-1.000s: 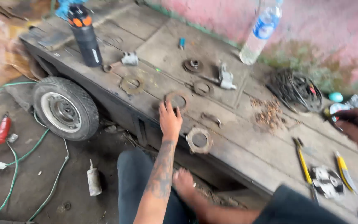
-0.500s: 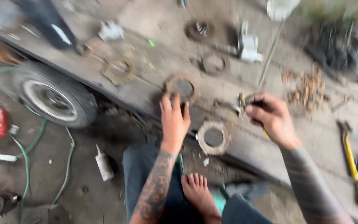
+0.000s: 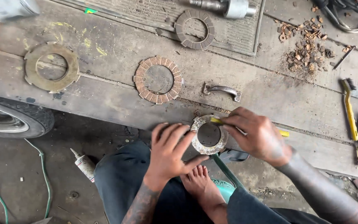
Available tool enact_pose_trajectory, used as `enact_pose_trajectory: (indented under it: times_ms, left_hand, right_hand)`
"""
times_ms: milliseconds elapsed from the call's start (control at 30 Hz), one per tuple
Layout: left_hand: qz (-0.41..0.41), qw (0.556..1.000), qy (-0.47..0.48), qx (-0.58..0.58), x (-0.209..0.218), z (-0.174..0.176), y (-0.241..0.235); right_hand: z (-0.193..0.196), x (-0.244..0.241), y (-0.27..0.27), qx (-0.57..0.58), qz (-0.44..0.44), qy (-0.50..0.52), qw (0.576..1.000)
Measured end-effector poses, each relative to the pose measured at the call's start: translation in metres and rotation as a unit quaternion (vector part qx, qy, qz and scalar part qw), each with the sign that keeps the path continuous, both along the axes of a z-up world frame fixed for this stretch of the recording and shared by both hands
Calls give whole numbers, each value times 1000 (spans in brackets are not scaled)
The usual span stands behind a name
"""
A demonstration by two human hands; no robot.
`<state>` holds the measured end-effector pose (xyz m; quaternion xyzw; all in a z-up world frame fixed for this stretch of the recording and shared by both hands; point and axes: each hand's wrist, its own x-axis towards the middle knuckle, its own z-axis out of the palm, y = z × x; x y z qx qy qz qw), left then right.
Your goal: Scraping debris and old friction material off motorcycle clutch plates using a manual tool
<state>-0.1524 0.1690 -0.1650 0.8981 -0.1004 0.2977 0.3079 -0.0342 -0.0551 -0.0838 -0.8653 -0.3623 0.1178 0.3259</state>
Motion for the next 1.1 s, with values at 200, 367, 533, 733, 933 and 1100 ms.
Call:
enact_pose_trajectory:
  times_ms: [200, 367, 533, 733, 933, 1100]
  left_hand:
    - [-2, 1000, -3, -14, 4, 3, -4]
    - [-10, 999, 16, -26, 6, 7, -4]
    - [0, 999, 0, -34, 7, 4, -8]
    - [24, 997, -36, -61, 2, -15, -10]
    - [33, 994, -55, -88, 2, -12, -12]
    - [29, 993, -54, -105, 1, -11, -13]
  right_hand:
    - [-16, 3, 11, -88, 94, -126, 984]
    - [-22, 2, 9, -94, 100, -148, 979]
    - [-19, 2, 18, -73, 80, -126, 986]
    - [-6, -3, 30, -77, 114, -126, 982]
    - [-23, -11, 27, -76, 170, -156, 970]
    - [-19, -12, 33, -53, 161, -100, 980]
